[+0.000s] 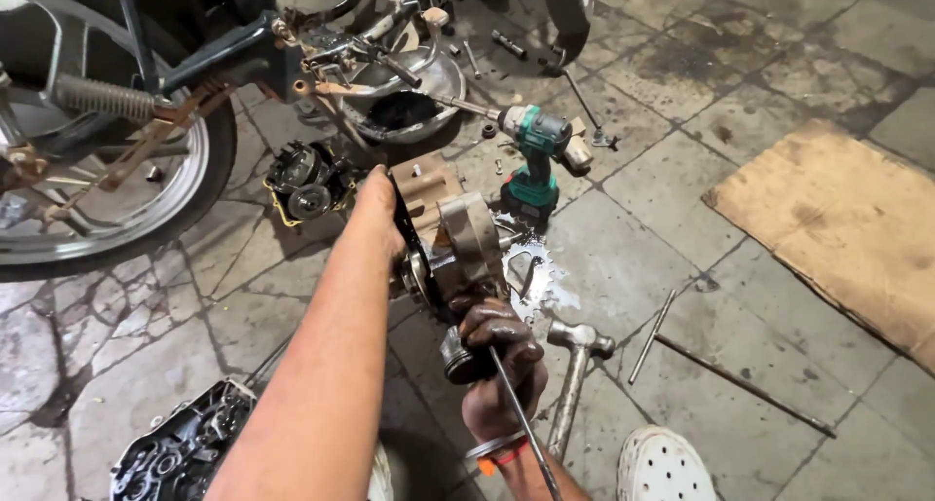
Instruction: Assembling the internal gear components into the crankcase of a motorcycle engine.
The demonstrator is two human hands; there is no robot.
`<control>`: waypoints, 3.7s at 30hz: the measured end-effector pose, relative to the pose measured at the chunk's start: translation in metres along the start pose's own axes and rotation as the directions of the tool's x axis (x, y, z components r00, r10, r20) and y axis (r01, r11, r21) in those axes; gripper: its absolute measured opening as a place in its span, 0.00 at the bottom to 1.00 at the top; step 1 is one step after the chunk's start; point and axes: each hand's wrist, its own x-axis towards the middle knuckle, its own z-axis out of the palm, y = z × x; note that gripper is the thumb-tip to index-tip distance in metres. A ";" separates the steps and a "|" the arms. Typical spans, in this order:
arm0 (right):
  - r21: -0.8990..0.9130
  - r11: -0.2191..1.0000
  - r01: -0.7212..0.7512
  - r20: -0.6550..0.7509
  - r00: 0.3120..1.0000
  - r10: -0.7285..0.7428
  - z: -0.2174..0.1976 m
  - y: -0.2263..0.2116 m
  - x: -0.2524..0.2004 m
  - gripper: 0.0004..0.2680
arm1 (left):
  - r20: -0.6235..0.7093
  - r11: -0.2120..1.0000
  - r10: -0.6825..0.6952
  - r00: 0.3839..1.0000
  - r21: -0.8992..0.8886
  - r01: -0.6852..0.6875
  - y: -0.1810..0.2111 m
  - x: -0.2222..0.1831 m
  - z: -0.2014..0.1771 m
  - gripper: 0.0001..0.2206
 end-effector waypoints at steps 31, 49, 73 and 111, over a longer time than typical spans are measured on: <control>-0.354 0.925 0.138 -0.221 0.949 -0.226 0.014 0.026 -0.038 0.21 | -0.256 0.851 0.316 0.914 0.502 -0.154 -0.014 -0.029 0.020 0.40; -0.894 0.448 -0.007 0.064 0.988 0.143 -0.085 0.055 -0.110 0.18 | -0.196 0.805 0.459 0.867 0.504 -0.312 -0.023 -0.007 0.006 0.37; 0.140 0.075 -0.987 -0.407 0.011 0.913 -0.211 0.054 -0.008 0.21 | 0.018 0.880 0.274 0.962 0.398 -0.258 -0.013 -0.011 0.005 0.40; -0.009 0.642 -0.766 0.038 0.642 0.766 -0.114 0.075 0.116 0.11 | 0.120 0.886 0.163 0.979 0.418 -0.199 0.000 -0.098 0.036 0.34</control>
